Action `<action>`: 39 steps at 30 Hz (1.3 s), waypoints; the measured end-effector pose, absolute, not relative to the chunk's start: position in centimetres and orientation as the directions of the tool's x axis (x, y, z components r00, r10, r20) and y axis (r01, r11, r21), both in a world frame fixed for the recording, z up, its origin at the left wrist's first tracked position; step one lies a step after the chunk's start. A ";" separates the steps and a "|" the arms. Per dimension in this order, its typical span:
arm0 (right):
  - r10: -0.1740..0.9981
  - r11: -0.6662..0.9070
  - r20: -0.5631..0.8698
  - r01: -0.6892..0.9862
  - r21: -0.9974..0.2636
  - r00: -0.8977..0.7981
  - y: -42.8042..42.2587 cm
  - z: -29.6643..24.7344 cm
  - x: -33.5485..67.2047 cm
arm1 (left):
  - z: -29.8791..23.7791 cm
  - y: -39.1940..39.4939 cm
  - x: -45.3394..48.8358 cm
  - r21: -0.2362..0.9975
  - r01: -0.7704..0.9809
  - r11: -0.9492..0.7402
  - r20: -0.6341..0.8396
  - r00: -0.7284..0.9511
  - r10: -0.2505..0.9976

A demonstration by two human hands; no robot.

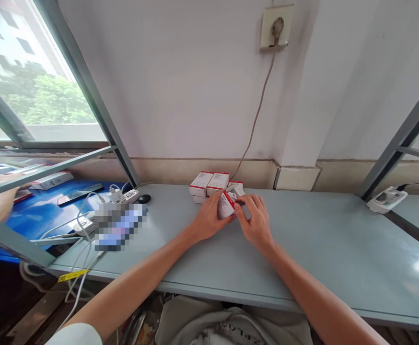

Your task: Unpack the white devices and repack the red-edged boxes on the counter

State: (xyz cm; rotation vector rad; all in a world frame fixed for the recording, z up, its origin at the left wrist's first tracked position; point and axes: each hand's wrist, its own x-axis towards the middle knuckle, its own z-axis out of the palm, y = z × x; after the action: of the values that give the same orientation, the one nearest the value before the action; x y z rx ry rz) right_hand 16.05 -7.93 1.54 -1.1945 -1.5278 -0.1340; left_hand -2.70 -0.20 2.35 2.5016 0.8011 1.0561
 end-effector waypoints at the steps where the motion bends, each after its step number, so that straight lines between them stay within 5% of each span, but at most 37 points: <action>1: 0.596 0.479 0.789 0.724 -0.497 0.148 -7.9 1.5 16.0 | 2.3 -0.2 -2.7 0.474 0.376 -0.796 0.556 0.573 0.602; 39: 0.601 0.478 0.781 0.707 -0.521 0.169 -7.9 1.2 16.2 | 2.8 -0.2 -2.8 0.503 0.375 -0.779 0.518 0.590 0.619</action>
State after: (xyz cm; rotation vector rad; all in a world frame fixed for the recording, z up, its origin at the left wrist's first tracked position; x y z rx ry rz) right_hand 16.18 -7.88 1.23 -1.1938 -1.5081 -0.1086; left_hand -2.81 -0.16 2.82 2.4814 0.8053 0.9996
